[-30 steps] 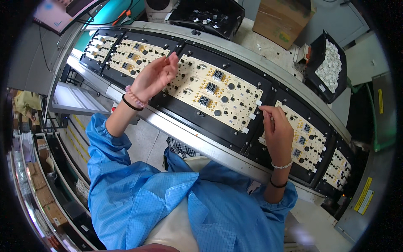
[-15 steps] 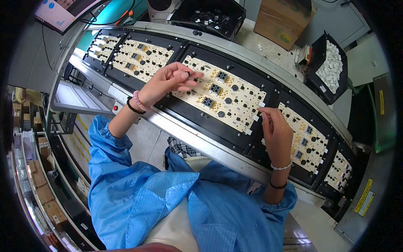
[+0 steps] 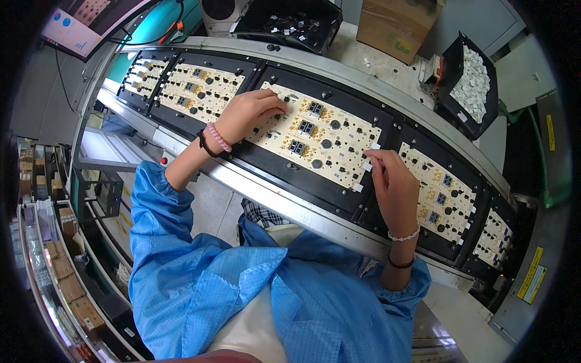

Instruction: Assembling components onto printed circuit boards at a conveyor-fed manual station.

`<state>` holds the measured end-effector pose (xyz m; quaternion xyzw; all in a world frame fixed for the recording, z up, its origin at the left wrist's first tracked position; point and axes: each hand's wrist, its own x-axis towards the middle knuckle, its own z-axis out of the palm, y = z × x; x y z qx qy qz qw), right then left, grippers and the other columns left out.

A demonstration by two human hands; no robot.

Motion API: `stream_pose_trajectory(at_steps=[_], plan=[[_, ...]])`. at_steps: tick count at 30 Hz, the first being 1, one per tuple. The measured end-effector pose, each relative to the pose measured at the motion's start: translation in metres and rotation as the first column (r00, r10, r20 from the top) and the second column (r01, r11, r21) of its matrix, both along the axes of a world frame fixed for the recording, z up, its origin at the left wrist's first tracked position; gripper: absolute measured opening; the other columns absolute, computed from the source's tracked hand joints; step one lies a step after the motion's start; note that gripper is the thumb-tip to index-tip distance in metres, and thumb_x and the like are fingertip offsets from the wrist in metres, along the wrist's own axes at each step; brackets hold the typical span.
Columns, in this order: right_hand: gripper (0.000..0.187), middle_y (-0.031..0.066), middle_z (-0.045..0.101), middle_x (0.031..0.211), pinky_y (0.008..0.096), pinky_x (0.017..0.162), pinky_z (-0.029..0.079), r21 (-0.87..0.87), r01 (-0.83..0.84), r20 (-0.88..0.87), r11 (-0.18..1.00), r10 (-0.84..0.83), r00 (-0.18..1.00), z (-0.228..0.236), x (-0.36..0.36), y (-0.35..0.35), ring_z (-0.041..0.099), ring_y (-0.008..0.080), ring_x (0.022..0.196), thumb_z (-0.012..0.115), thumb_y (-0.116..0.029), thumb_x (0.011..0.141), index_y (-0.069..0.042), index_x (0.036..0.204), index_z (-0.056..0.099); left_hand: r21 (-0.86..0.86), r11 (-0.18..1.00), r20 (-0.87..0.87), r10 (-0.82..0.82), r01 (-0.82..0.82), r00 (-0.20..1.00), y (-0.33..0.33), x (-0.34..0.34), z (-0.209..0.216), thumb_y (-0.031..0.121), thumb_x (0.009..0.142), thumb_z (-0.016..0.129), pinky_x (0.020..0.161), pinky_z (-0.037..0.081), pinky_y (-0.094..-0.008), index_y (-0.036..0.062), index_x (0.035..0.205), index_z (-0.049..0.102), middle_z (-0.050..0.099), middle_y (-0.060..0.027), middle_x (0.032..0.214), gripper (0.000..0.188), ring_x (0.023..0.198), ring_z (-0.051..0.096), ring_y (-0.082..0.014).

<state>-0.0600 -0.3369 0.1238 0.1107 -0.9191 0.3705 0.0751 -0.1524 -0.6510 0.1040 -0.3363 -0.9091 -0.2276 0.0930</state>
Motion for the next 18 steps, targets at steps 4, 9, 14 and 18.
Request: stream_pose_trajectory(at_steps=[4,9,14,18], plan=[[0.014,0.0001,0.056,0.075,0.0200,0.054,0.037,-0.058,0.015,0.043,0.998,-0.012,0.999,0.002,0.002,0.000,0.047,0.0050,0.060,0.056,-0.005,0.093,-0.007,0.104,0.066,0.036,0.998,-0.072,-0.053,0.056,0.996,0.004,-0.004,-0.002,0.011,0.080,0.068,0.069,0.051,-0.0336,0.0091,0.091,0.067,0.065,-0.0069,0.083,0.011,0.077,0.063,-0.0256],[0.015,0.0005,0.056,0.073,0.0199,0.055,0.038,-0.049,0.018,0.054,0.999,-0.015,0.998,0.005,0.001,-0.004,0.047,0.0051,0.060,0.056,-0.005,0.093,-0.008,0.104,0.066,0.057,0.998,0.008,-0.009,0.009,1.000,0.002,-0.006,-0.007,0.014,0.082,0.065,0.072,0.049,-0.0347,0.0107,0.088,0.065,0.065,-0.0057,0.082,0.007,0.080,0.063,-0.0251],[0.015,0.0010,0.055,0.071,0.0200,0.054,0.038,-0.047,0.011,0.045,0.999,-0.009,0.999,0.007,0.000,-0.009,0.047,0.0051,0.060,0.057,-0.004,0.093,-0.008,0.104,0.067,0.027,0.997,-0.064,-0.064,0.066,0.996,-0.004,-0.009,-0.006,0.015,0.082,0.065,0.072,0.049,-0.0337,0.0115,0.090,0.066,0.065,-0.0050,0.081,0.008,0.077,0.063,-0.0240],[0.014,0.0041,0.062,0.080,0.0231,0.051,0.040,-0.050,0.014,-0.011,0.999,-0.014,1.000,0.001,-0.002,-0.010,0.047,0.0104,0.053,0.059,-0.004,0.091,-0.009,0.101,0.066,-0.056,0.995,-0.123,-0.092,0.086,0.988,-0.012,-0.006,0.007,0.014,0.084,0.064,0.071,0.049,-0.0330,0.0137,0.102,0.068,0.066,-0.0043,0.077,0.018,0.074,0.062,-0.0223]])
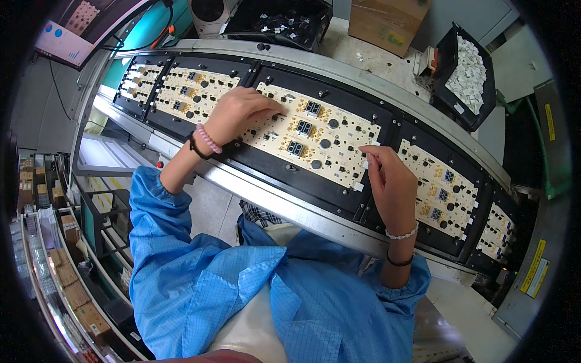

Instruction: Assembling components onto printed circuit boards at a conveyor-fed manual station.

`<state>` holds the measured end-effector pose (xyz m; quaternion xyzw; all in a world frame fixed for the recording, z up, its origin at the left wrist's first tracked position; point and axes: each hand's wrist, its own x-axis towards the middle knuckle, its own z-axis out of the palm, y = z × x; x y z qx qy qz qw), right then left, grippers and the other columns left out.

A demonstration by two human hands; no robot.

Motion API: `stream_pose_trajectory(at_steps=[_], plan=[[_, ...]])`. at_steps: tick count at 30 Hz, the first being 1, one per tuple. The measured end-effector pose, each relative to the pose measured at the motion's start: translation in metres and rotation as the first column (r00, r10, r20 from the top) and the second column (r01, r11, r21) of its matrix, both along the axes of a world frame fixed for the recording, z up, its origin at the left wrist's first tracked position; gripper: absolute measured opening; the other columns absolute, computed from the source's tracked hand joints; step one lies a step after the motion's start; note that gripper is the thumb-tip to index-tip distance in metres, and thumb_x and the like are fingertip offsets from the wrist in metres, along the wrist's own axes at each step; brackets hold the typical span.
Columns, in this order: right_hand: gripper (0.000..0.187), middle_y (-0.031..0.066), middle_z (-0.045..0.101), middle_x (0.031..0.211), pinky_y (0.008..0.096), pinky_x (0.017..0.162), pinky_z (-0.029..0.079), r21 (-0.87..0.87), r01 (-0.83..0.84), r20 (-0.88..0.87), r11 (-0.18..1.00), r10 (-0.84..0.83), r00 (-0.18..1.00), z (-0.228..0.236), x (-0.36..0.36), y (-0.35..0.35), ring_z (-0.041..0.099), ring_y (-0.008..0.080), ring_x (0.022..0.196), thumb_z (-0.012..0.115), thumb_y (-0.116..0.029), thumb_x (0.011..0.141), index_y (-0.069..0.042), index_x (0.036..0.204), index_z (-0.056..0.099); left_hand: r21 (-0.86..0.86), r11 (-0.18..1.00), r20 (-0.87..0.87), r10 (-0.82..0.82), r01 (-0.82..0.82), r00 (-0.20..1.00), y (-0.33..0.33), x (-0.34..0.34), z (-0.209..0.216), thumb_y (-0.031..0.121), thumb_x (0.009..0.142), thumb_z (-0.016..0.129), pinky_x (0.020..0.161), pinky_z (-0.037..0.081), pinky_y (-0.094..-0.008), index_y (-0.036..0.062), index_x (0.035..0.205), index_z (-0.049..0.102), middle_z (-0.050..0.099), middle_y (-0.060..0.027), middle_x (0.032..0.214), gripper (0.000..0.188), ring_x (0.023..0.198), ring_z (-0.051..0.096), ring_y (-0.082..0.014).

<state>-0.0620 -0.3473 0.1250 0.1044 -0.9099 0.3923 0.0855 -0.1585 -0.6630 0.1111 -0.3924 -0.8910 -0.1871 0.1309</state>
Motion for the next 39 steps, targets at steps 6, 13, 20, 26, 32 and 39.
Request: stream_pose_trajectory(at_steps=[6,13,20,26,32,39], plan=[[0.014,0.0042,0.059,0.078,0.0230,0.051,0.040,0.015,0.032,0.007,0.999,-0.032,0.999,0.000,-0.002,0.001,0.047,0.0105,0.053,0.059,-0.005,0.091,-0.010,0.101,0.066,0.083,0.979,0.041,0.184,-0.187,0.982,-0.039,0.009,0.016,0.015,0.087,0.063,0.076,0.050,-0.0343,0.0099,0.113,0.065,0.068,-0.0069,0.095,0.027,0.085,0.063,-0.0240],[0.017,0.0072,0.057,0.082,0.0277,0.058,0.039,0.178,0.116,0.005,0.977,-0.119,0.993,-0.002,-0.011,0.013,0.050,0.0181,0.065,0.055,-0.009,0.094,-0.008,0.108,0.065,-0.145,0.972,0.033,0.192,-0.185,0.981,-0.046,0.022,-0.011,0.026,0.089,0.060,0.099,0.041,-0.0390,0.0103,0.132,0.053,0.053,-0.0035,0.136,0.047,0.121,0.049,-0.0295],[0.029,0.0093,0.064,0.075,0.0340,0.057,0.049,0.528,0.007,-0.026,0.849,0.007,1.000,-0.012,-0.009,0.018,0.063,0.0262,0.064,0.060,-0.022,0.091,-0.014,0.119,0.064,-0.182,0.961,-0.004,0.210,-0.207,0.978,-0.048,0.023,-0.016,0.025,0.087,0.063,0.094,0.043,-0.0381,0.0105,0.131,0.055,0.055,-0.0036,0.134,0.046,0.120,0.050,-0.0290],[0.036,0.0057,0.056,0.062,0.0329,0.047,0.043,0.885,0.019,-0.074,0.465,0.101,0.992,-0.025,-0.009,0.007,0.056,0.0227,0.051,0.058,-0.029,0.091,-0.011,0.122,0.061,-0.260,0.946,-0.109,0.173,-0.196,0.979,-0.040,0.025,-0.008,0.035,0.090,0.058,0.097,0.040,-0.0391,0.0010,0.129,0.053,0.056,-0.0093,0.133,0.052,0.121,0.049,-0.0298],[0.036,0.0054,0.058,0.063,0.0351,0.048,0.045,0.677,-0.145,-0.019,0.722,0.215,0.977,-0.001,-0.011,0.029,0.057,0.0239,0.051,0.057,-0.027,0.092,-0.012,0.124,0.060,-0.299,0.934,-0.020,0.200,-0.197,0.980,-0.046,0.045,-0.010,0.040,0.088,0.058,0.103,0.034,-0.0389,0.0039,0.138,0.044,0.042,-0.0079,0.145,0.063,0.132,0.039,-0.0289],[0.035,0.0056,0.057,0.060,0.0354,0.047,0.044,0.788,-0.123,0.018,0.603,0.177,0.984,-0.014,0.021,0.002,0.057,0.0241,0.050,0.058,-0.022,0.090,-0.012,0.124,0.061,-0.292,0.943,0.062,0.185,-0.159,0.981,-0.051,0.061,0.000,0.038,0.089,0.058,0.103,0.034,-0.0397,0.0036,0.139,0.043,0.042,-0.0087,0.146,0.063,0.135,0.036,-0.0313]])
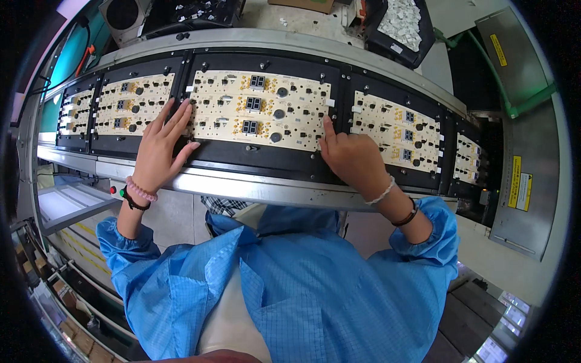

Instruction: Assembling components onto printed circuit boards at a conveyor-fed manual station.

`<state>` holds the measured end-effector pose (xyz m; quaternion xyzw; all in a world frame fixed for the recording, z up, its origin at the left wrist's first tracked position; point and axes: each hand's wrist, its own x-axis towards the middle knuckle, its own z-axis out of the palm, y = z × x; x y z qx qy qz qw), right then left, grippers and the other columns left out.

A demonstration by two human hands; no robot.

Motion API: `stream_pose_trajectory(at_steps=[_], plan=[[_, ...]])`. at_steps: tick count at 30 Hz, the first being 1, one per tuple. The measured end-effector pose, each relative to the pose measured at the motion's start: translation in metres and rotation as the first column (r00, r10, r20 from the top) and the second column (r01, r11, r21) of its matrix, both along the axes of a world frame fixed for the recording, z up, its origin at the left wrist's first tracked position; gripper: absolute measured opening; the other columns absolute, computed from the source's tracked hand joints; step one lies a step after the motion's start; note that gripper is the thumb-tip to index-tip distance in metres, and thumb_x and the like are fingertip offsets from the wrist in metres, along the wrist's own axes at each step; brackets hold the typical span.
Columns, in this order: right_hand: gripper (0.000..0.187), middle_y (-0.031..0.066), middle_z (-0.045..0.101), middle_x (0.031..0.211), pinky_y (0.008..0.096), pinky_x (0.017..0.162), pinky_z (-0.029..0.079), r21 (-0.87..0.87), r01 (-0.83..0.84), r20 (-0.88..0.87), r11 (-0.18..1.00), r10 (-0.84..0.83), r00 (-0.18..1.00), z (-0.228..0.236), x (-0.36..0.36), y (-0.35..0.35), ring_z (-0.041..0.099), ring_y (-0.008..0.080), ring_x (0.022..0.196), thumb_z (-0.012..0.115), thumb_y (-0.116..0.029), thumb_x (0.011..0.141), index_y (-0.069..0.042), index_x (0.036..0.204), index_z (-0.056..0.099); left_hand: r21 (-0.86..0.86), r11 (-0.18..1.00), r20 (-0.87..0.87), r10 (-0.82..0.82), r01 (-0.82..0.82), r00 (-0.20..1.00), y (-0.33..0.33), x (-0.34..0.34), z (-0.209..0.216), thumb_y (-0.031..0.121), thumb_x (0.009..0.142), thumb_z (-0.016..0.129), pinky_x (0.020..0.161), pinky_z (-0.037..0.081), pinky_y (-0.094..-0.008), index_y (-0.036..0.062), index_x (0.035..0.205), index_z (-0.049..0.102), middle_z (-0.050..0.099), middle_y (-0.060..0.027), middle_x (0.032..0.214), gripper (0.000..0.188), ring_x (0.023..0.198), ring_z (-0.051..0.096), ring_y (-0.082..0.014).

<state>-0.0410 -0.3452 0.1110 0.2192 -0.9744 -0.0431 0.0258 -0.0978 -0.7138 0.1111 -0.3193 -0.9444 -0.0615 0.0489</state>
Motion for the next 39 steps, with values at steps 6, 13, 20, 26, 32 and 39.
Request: stream_pose_trajectory(at_steps=[6,13,20,26,32,39], plan=[[0.034,0.0036,0.053,0.056,0.0349,0.045,0.043,-0.035,-0.091,-0.029,0.995,0.090,0.996,0.017,-0.006,0.010,0.053,0.0216,0.046,0.060,-0.019,0.088,-0.007,0.120,0.062,-0.013,1.000,0.009,0.020,-0.020,1.000,0.000,0.010,-0.007,0.041,0.089,0.057,0.107,0.031,-0.0411,0.0023,0.142,0.038,0.038,-0.0108,0.148,0.068,0.137,0.033,-0.0314],[0.038,0.0036,0.052,0.056,0.0335,0.046,0.043,-0.017,-0.081,0.075,0.997,0.082,0.994,0.017,0.031,-0.003,0.052,0.0203,0.046,0.063,-0.018,0.083,-0.005,0.119,0.062,-0.096,0.994,0.029,0.046,-0.043,0.999,-0.008,0.035,-0.001,0.043,0.086,0.059,0.107,0.030,-0.0431,0.0041,0.144,0.036,0.037,-0.0088,0.149,0.073,0.136,0.033,-0.0323],[0.032,0.0039,0.053,0.056,0.0343,0.047,0.043,0.057,-0.238,0.100,0.969,0.232,0.968,0.034,0.001,0.005,0.053,0.0211,0.047,0.062,-0.018,0.084,-0.007,0.114,0.065,-0.054,0.997,0.015,0.047,-0.046,0.999,-0.007,0.034,0.000,0.044,0.084,0.061,0.105,0.031,-0.0441,0.0046,0.142,0.039,0.037,-0.0099,0.149,0.073,0.136,0.035,-0.0316],[0.035,0.0040,0.060,0.062,0.0351,0.046,0.044,-0.227,-0.306,-0.001,0.925,0.314,0.950,0.036,-0.052,-0.038,0.058,0.0234,0.051,0.057,-0.025,0.091,-0.017,0.126,0.059,0.035,0.990,-0.038,-0.138,0.139,0.990,0.052,0.037,-0.001,0.050,0.086,0.054,0.109,0.028,-0.0455,0.0067,0.144,0.036,0.036,-0.0087,0.149,0.074,0.137,0.032,-0.0302],[0.033,0.0067,0.058,0.057,0.0368,0.042,0.042,-0.063,-0.372,0.039,0.926,0.374,0.926,0.021,-0.083,-0.069,0.056,0.0250,0.045,0.056,-0.026,0.091,-0.015,0.122,0.061,0.165,0.966,0.068,-0.213,0.200,0.975,0.070,0.027,-0.001,0.048,0.089,0.054,0.109,0.028,-0.0435,0.0017,0.139,0.042,0.039,-0.0135,0.146,0.069,0.139,0.030,-0.0319],[0.026,0.0108,0.061,0.062,0.0373,0.050,0.047,-0.286,-0.253,0.326,0.924,0.343,0.881,0.047,-0.126,-0.061,0.060,0.0277,0.054,0.049,-0.030,0.095,-0.017,0.109,0.067,0.165,0.950,0.070,-0.280,0.266,0.957,0.063,0.017,0.004,0.044,0.090,0.053,0.103,0.034,-0.0398,-0.0024,0.135,0.044,0.044,-0.0149,0.141,0.065,0.133,0.037,-0.0317]])
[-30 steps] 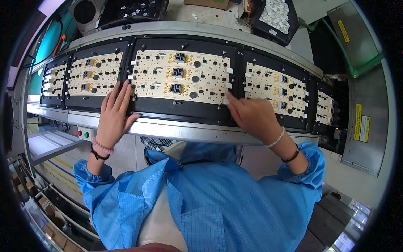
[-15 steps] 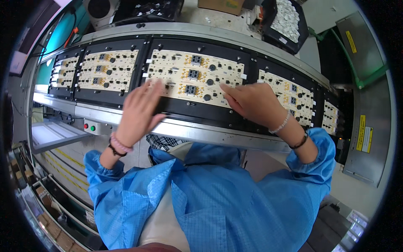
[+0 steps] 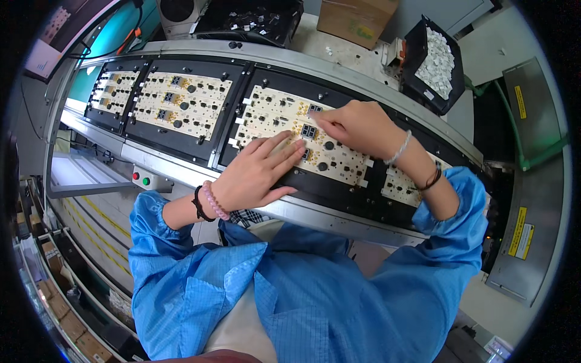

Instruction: Assembling components onto printed circuit boards at a conveyor-fed manual station.

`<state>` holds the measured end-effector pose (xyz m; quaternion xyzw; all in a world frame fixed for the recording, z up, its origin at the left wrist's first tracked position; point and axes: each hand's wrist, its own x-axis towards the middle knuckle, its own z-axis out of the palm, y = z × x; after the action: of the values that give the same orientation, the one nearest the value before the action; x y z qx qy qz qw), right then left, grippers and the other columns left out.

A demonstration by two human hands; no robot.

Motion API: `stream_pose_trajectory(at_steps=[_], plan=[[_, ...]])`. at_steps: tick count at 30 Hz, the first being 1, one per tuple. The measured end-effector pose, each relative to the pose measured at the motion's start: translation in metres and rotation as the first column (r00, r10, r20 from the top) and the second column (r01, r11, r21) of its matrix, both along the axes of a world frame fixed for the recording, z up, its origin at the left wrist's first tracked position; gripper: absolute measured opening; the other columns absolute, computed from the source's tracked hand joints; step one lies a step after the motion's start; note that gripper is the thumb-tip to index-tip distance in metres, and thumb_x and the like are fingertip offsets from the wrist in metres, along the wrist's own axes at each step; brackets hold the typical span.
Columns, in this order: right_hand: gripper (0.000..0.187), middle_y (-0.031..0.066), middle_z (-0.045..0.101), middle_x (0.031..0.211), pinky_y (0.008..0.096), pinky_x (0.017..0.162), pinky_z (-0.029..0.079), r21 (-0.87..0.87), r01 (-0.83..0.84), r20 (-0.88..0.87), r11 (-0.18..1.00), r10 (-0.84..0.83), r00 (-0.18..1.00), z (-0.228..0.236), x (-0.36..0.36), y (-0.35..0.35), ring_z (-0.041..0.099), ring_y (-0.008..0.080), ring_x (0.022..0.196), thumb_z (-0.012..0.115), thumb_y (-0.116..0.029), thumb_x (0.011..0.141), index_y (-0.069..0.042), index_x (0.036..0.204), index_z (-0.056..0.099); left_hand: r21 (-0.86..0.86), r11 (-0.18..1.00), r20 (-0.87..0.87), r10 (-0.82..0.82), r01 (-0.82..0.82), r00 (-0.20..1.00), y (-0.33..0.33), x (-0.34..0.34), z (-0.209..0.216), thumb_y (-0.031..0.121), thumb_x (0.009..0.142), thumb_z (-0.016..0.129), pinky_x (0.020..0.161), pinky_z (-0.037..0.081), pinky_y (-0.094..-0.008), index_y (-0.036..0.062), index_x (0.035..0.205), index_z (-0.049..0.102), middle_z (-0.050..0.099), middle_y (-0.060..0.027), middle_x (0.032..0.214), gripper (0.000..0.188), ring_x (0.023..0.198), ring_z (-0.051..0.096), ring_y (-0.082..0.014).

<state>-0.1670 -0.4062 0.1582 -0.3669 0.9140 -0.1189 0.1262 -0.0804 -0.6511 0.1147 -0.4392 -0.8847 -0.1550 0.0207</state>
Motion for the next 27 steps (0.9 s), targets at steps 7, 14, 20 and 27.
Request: stream_pose_trajectory(at_steps=[7,14,20,27], plan=[[0.029,0.0123,0.060,0.060,0.0355,0.049,0.043,0.204,0.047,-0.173,0.978,-0.011,0.985,0.002,-0.012,-0.013,0.055,0.0287,0.050,0.051,-0.034,0.094,-0.014,0.105,0.070,-0.007,1.000,-0.035,-0.002,0.002,0.999,0.004,-0.003,0.009,0.040,0.090,0.054,0.102,0.034,-0.0393,-0.0026,0.133,0.046,0.046,-0.0151,0.139,0.061,0.133,0.037,-0.0308],[0.024,0.0085,0.065,0.069,0.0278,0.059,0.047,-0.309,0.339,0.113,0.888,-0.320,0.941,0.007,-0.089,0.058,0.056,0.0127,0.055,0.052,-0.018,0.093,-0.007,0.105,0.069,0.171,0.972,0.017,0.159,-0.159,0.987,-0.012,0.009,0.008,0.021,0.083,0.065,0.102,0.035,-0.0406,0.0020,0.139,0.039,0.040,-0.0141,0.144,0.064,0.131,0.039,-0.0305],[0.029,0.0082,0.068,0.097,0.0313,0.070,0.051,-0.378,0.567,-0.253,0.732,-0.670,0.698,0.006,-0.170,0.231,0.065,0.0195,0.082,0.047,-0.020,0.094,-0.011,0.113,0.067,0.284,0.883,0.097,0.361,-0.373,0.928,-0.033,0.027,-0.008,0.017,0.083,0.063,0.105,0.029,-0.0451,0.0006,0.138,0.039,0.042,-0.0164,0.141,0.062,0.133,0.037,-0.0347],[0.060,0.0200,0.055,0.128,0.0418,0.095,0.046,0.007,0.755,-0.064,0.656,-0.753,0.655,-0.035,-0.223,0.265,0.057,0.0352,0.109,0.065,-0.030,0.083,-0.009,0.136,0.045,0.387,0.763,-0.026,0.571,-0.518,0.821,-0.041,0.030,-0.008,0.010,0.084,0.058,0.106,0.027,-0.0466,0.0034,0.122,0.055,0.055,-0.0095,0.127,0.038,0.125,0.044,-0.0295]])
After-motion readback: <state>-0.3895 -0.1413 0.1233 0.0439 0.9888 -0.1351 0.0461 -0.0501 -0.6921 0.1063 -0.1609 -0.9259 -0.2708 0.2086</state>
